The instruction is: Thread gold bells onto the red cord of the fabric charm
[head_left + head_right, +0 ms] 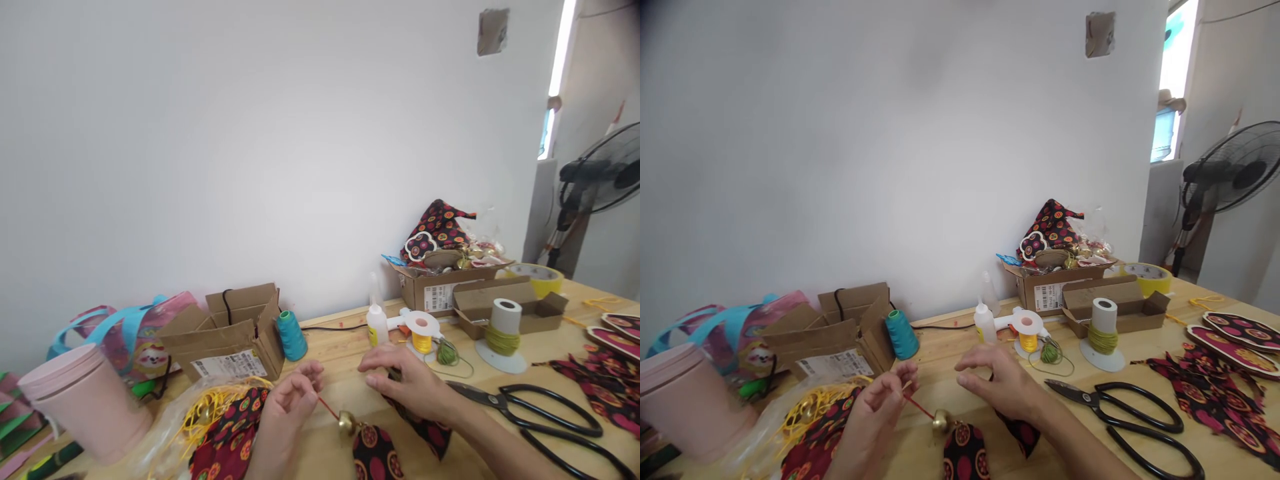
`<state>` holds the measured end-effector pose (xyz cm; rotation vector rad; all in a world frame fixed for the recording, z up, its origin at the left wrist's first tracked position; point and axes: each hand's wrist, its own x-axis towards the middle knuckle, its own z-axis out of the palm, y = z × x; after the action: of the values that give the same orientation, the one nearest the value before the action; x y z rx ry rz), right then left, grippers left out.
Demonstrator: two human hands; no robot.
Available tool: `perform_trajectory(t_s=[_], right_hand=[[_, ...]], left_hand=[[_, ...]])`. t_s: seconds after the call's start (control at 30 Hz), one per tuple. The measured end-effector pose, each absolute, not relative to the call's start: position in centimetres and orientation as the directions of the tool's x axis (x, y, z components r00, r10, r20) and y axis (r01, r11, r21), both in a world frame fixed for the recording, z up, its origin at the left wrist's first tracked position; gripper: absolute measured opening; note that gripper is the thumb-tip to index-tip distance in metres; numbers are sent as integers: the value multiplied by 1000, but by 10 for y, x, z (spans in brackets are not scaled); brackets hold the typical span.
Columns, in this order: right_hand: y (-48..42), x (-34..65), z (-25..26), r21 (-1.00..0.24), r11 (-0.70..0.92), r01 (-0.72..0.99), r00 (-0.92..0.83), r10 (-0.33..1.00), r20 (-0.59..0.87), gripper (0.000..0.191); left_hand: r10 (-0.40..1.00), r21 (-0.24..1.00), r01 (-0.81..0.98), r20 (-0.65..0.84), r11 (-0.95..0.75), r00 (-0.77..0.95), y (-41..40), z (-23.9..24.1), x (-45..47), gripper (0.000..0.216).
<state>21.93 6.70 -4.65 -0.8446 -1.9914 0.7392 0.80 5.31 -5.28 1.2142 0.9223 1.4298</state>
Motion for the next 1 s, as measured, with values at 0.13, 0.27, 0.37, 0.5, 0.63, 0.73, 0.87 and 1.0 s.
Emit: perform_trajectory(t_s=[0.13,0.27,0.37,0.5,0.63,0.73,0.87,1.0], right_hand=[[53,193,-61,-898,437,60,-330,857,395,28],[44,178,-70,-964,217,-156,-452,852,265,34],[45,179,-68,-947,176,-269,-439,853,283,32],[46,181,-65,-942,115,-315,-407,881,243,21],[45,179,-70,-948,119,-295,-351,909,223,14],[45,178,-75,-949,72,-307,-352,918,183,13],[48,177,-79,-929,-15,-370,-363,923,129,12],[50,177,-78,-910,-45,-412,-359,926,116,15]], left_hand=[[972,968,-127,225,-215,66,50,-51,15,17],[973,973,-107,213,-203,92,46,-52,22,15],[971,976,-76,212,-205,110,46,-54,26,14],[970,973,-106,216,-205,108,46,-57,29,14],[974,978,-115,188,-174,125,45,-57,30,13],[979,981,-133,158,-141,126,43,-56,32,13],[987,974,-191,139,-123,75,43,-55,33,19],[989,969,-226,118,-95,91,44,-59,34,17]])
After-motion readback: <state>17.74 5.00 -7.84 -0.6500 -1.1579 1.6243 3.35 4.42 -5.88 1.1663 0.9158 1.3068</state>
